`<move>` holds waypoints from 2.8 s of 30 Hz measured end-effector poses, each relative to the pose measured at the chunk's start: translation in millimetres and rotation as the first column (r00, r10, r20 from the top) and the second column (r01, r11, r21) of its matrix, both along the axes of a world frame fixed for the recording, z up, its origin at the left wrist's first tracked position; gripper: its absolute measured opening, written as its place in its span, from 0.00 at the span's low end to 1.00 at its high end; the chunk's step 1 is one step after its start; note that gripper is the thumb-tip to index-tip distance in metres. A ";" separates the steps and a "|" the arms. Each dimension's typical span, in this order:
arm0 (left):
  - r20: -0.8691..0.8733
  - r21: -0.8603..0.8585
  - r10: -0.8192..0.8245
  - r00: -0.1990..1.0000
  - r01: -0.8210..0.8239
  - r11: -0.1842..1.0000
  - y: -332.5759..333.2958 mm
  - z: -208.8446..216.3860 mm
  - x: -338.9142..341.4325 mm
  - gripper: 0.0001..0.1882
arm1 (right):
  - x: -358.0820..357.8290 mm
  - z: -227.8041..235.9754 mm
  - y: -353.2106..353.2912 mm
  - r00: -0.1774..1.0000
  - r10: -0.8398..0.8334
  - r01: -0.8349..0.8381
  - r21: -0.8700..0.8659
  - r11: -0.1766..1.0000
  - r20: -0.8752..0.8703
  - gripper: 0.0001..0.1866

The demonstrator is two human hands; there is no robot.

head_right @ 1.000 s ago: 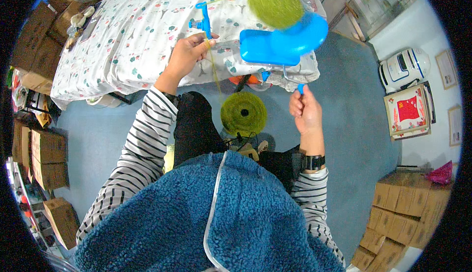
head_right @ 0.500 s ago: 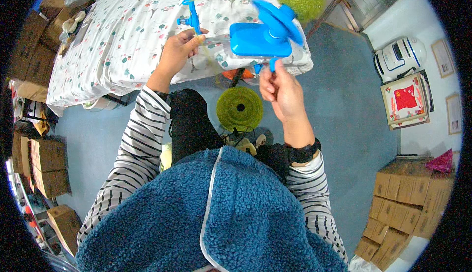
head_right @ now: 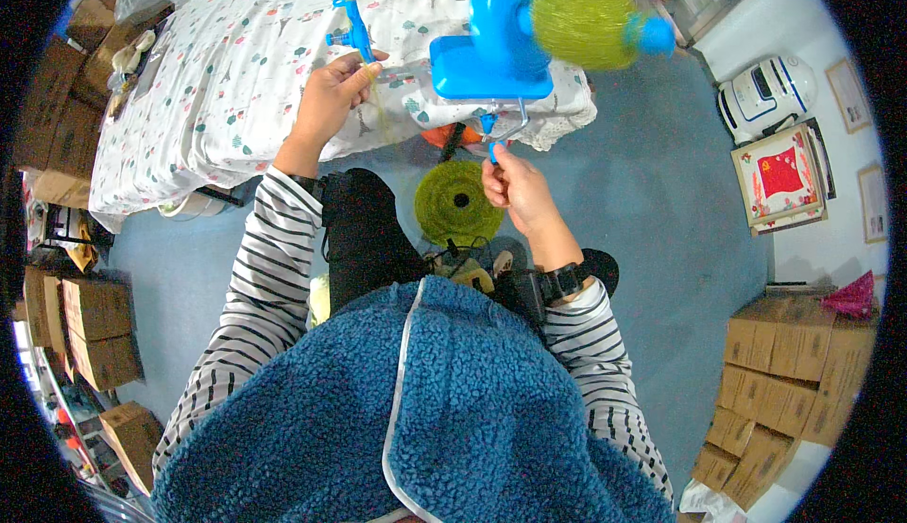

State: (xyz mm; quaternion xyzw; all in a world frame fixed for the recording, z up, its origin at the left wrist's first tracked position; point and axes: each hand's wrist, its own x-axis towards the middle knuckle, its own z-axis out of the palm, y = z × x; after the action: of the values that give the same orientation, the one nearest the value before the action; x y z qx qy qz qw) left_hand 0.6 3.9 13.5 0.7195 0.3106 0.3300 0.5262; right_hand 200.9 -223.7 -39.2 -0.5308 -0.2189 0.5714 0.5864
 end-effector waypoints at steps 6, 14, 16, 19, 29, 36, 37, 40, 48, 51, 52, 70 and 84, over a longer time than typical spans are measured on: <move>-0.010 0.002 0.019 1.000 -0.019 1.000 -0.4 -0.5 1.4 0.15 | 32.0 -1.2 -22.3 0.985 -0.168 0.169 0.023 0.985 -0.039 0.20; -0.033 0.045 0.022 0.999 -0.020 0.999 0.4 -0.9 0.6 0.14 | 48.4 45.7 -26.8 0.969 -0.241 0.248 0.179 0.952 -0.061 0.20; -0.035 0.045 0.020 0.999 -0.018 0.999 1.3 -1.2 1.1 0.14 | 43.8 61.8 -24.9 0.976 -0.215 0.217 0.244 0.945 -0.032 0.21; -0.040 0.036 0.009 0.999 -0.008 0.999 1.6 -1.0 0.8 0.14 | 26.4 75.9 -14.4 0.985 -0.169 0.174 0.291 0.941 -0.041 0.21; 0.011 -0.021 0.006 1.000 -0.006 1.000 1.0 -0.6 2.2 0.13 | -23.8 47.7 14.4 0.997 0.070 -0.072 0.177 0.982 0.015 0.23; -0.007 -0.012 0.009 1.000 -0.009 1.000 2.3 -0.8 2.1 0.13 | -1.9 -1.8 1.9 0.999 0.005 -0.006 0.017 1.000 0.053 0.24; -0.007 -0.018 0.009 1.000 -0.009 1.000 1.9 -1.0 2.0 0.13 | 4.7 -4.9 -1.7 0.998 -0.027 0.027 -0.012 1.000 0.055 0.24; -0.011 -0.021 0.014 1.000 -0.015 1.000 1.9 -0.4 2.2 0.13 | 20.9 -5.9 -11.6 0.990 -0.131 0.132 -0.026 0.991 0.045 0.23; 0.019 -0.025 0.009 1.000 -0.009 1.000 0.3 0.1 2.3 0.13 | 47.0 51.1 -28.3 0.961 -0.273 0.275 0.127 0.953 -0.035 0.20; 0.012 -0.009 0.006 1.000 -0.006 1.000 0.1 0.6 1.5 0.13 | 36.1 73.4 -21.5 0.973 -0.227 0.229 0.209 0.951 -0.031 0.21; 0.008 -0.009 0.012 1.000 -0.012 1.000 0.2 0.9 1.4 0.13 | 31.2 78.6 -17.3 0.979 -0.201 0.200 0.234 0.951 -0.021 0.21; 0.009 -0.027 0.009 1.000 -0.009 1.000 0.8 -1.0 1.9 0.13 | -1.0 -4.9 -1.3 0.991 -0.092 0.092 0.001 0.996 0.094 0.23; -0.003 0.003 0.010 1.000 -0.010 1.000 1.4 -1.3 1.3 0.13 | 36.6 74.6 -19.6 0.976 -0.218 0.217 0.216 0.952 -0.018 0.22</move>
State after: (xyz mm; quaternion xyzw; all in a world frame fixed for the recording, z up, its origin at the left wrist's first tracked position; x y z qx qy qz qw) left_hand 1.9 5.3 12.2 0.7193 0.3147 0.3321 0.5227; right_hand 237.5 -243.3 35.4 -0.4864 -0.2220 0.4744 0.6993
